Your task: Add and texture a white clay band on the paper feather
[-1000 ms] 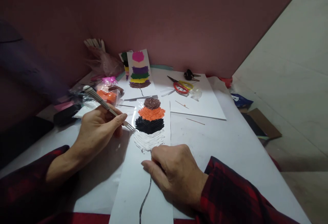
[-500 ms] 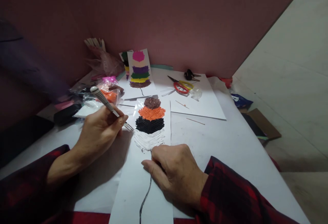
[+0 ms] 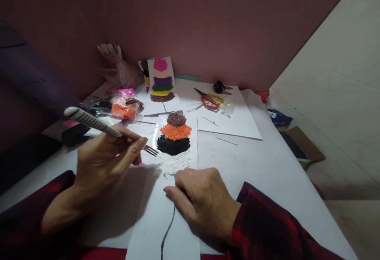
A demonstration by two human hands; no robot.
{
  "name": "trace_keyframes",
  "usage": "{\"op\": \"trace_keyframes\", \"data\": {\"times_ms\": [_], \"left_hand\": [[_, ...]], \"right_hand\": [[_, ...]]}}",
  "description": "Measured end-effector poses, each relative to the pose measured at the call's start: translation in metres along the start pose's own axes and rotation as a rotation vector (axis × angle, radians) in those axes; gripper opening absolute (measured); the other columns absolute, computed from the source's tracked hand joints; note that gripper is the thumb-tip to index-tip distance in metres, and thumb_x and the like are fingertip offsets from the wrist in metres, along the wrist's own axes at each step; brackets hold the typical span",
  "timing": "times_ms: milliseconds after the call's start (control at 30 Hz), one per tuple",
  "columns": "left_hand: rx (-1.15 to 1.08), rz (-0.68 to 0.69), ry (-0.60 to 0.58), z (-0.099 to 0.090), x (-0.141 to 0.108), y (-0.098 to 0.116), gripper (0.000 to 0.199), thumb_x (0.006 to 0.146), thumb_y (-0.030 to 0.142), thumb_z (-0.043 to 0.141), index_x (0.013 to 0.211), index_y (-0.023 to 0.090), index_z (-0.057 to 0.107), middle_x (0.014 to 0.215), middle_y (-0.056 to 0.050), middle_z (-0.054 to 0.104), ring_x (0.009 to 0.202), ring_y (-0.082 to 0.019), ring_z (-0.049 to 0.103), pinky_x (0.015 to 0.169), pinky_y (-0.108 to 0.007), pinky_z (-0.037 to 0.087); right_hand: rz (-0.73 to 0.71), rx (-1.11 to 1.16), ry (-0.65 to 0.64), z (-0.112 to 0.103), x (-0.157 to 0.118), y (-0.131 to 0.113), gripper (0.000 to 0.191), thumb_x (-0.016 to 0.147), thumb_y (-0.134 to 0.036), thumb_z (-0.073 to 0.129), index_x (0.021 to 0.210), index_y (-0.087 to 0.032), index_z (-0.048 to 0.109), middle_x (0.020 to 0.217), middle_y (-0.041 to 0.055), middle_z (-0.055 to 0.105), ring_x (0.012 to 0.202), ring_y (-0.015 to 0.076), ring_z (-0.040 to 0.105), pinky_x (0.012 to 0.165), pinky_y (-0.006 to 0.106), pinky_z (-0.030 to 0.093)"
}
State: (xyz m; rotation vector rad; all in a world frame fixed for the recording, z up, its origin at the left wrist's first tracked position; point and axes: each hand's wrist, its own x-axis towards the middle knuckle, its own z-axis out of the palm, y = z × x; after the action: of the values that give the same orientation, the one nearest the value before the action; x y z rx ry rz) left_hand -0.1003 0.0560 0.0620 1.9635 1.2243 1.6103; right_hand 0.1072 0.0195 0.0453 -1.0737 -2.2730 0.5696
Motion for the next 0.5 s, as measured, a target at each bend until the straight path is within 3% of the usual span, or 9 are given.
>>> {"op": "trace_keyframes", "data": {"times_ms": [200,500], "left_hand": [[-0.072,-0.349,-0.082,-0.002,-0.002,0.015,0.011,0.080,0.021,0.067,0.072,0.019,0.060,0.053,0.006,0.058,0.042,-0.008,0.053,0.041,-0.018,0.044],[-0.144,-0.599,-0.169,0.000,-0.006,0.012,0.016,0.075,0.028,0.070,0.069,0.017,0.060,0.047,0.004,0.060,0.039,-0.011,0.056,0.038,-0.018,0.043]], "right_hand": [[-0.008,-0.008,0.000,-0.001,-0.001,-0.001,0.033,0.091,-0.021,0.058,0.060,-0.018,0.045,0.054,-0.0077,0.038,0.047,0.0073,0.031,0.048,0.023,0.022],[-0.012,0.002,0.004,-0.002,0.000,0.000,0.033,0.091,-0.020,0.058,0.060,-0.018,0.045,0.054,-0.0072,0.039,0.047,0.0071,0.032,0.048,0.023,0.023]]}}
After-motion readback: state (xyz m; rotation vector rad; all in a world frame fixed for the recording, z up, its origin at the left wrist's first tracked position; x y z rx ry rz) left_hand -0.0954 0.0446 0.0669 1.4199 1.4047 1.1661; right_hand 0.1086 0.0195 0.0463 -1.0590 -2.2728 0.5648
